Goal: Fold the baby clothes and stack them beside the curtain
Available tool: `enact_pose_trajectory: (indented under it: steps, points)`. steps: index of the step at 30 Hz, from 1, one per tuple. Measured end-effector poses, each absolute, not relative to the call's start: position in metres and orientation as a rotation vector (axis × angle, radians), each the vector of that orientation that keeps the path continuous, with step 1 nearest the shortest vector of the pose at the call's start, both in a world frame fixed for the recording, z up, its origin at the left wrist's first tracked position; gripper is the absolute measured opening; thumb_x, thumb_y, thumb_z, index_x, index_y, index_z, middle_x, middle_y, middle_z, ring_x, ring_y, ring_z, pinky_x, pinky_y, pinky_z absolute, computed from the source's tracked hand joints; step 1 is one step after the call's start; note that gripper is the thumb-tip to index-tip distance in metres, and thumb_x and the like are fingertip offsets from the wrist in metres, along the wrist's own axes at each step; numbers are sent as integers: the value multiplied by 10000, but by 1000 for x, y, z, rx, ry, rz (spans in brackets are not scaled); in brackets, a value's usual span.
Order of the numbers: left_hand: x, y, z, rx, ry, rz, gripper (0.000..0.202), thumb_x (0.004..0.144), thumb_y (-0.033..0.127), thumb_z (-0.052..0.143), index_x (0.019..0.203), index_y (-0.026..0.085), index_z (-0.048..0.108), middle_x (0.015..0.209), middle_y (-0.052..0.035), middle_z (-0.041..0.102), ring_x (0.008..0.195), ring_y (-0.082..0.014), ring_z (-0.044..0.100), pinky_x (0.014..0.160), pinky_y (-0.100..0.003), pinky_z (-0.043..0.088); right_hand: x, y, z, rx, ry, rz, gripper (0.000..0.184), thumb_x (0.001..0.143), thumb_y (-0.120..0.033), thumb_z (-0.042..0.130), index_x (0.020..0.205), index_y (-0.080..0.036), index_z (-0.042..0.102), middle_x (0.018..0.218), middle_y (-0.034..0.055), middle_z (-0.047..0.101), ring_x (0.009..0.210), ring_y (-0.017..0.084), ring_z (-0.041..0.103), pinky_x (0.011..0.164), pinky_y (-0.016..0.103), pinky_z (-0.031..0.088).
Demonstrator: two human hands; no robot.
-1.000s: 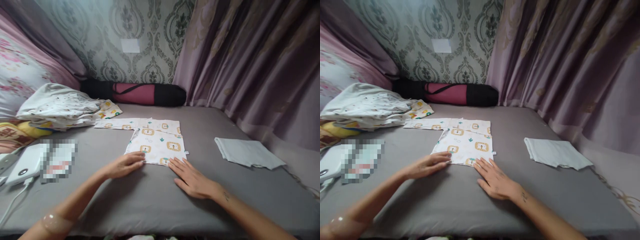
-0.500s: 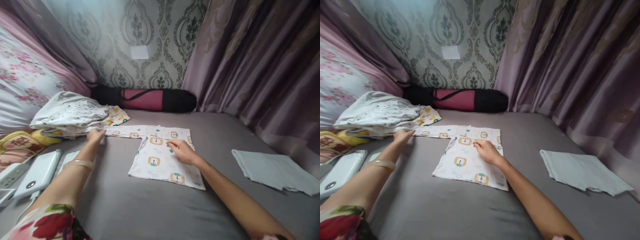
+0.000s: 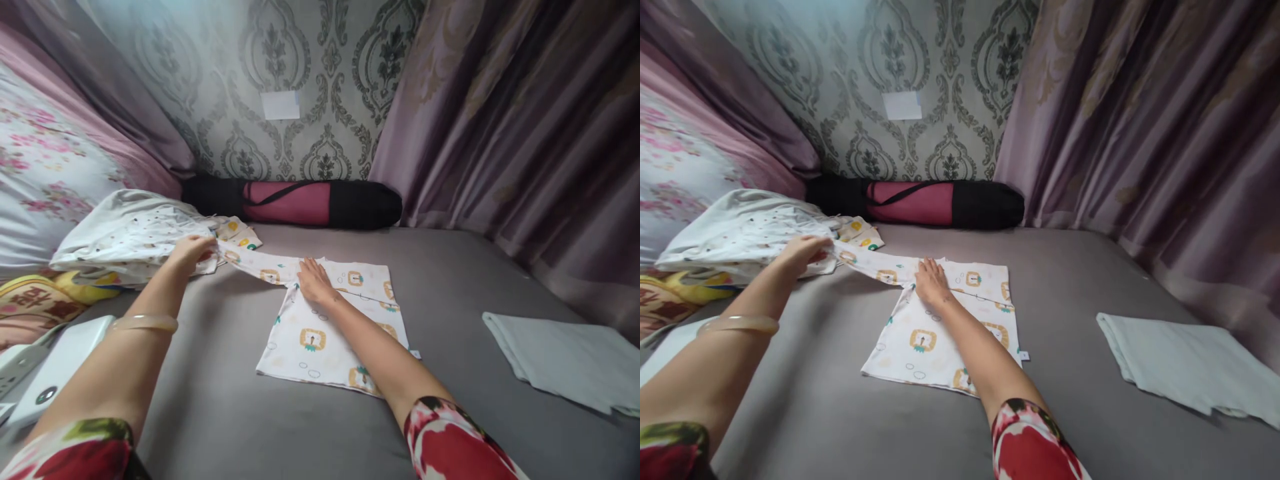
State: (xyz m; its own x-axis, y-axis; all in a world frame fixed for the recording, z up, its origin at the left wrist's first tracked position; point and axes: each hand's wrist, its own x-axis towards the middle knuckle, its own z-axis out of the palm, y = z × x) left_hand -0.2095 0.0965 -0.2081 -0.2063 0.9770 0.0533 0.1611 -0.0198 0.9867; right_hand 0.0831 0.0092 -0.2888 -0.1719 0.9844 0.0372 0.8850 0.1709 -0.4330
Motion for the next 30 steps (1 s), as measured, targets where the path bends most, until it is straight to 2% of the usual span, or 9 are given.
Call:
enact_pose_trajectory:
  steps: [4,8,13,16,19,23,25,28,30]
  points:
    - [-184,110,-174,1026,1492,1279,89,769,97,525,770,149,453,577,19,535,599,-125,556,666,-306,533,79,11,-286,-1832,-2151,479,657,980,-467,230,1487,-50,251,1572,195,174,1457,279,101,1159,425,64]
    - [-151,105,-150,800,1264,1320,101,838,67,435,784,152,450,661,9,550,652,-93,544,768,-278,521,76,12,-277,-1896,-2194,498,795,919,-616,294,1507,-86,219,1578,201,137,1451,328,87,1142,463,80]
    - [-116,89,-131,647,1048,1402,146,786,12,455,739,150,465,641,20,529,637,-71,534,709,-184,496,71,24,-262,-2055,-2247,500,888,809,-725,421,1491,-169,302,1559,193,214,1406,360,214,1097,501,168]
    - [-102,84,-125,676,1044,1418,139,708,8,486,722,146,496,639,17,544,627,-73,546,654,-164,491,69,31,-255,-2087,-2261,508,937,761,-753,477,1475,-162,339,1537,200,269,1391,370,235,1091,518,162]
    - [-88,81,-124,753,1087,1458,118,646,55,537,711,151,518,625,20,547,596,-94,550,601,-194,490,76,29,-251,-1986,-2241,576,869,775,-688,528,1450,-159,383,1518,191,313,1379,365,272,1089,512,195]
    - [-59,73,-130,924,1140,1504,121,635,147,608,683,162,499,595,29,526,559,-112,540,545,-209,453,100,18,-249,-1770,-1887,613,467,876,-380,531,1293,-173,555,1382,142,512,1280,279,452,1070,398,316]
    - [-39,65,-135,1016,1135,1484,167,646,200,650,678,166,489,577,35,509,546,-114,533,538,-214,447,116,11,-249,-1713,-1539,819,319,913,-292,473,1154,-148,625,1223,135,626,1143,237,573,997,343,407]
    - [-5,48,-146,1132,1088,1397,272,689,353,697,715,172,495,605,19,532,605,-145,579,605,-274,493,143,-2,-249,-1513,-963,1303,316,964,-292,360,1070,-119,602,1097,150,669,900,178,670,858,318,505]
    - [14,36,-154,1283,974,1275,357,745,495,661,813,169,535,755,-37,622,781,-188,638,741,-343,518,161,-10,-250,-1341,-712,1504,387,988,-339,264,1091,-111,559,1119,167,657,847,161,681,839,328,521]
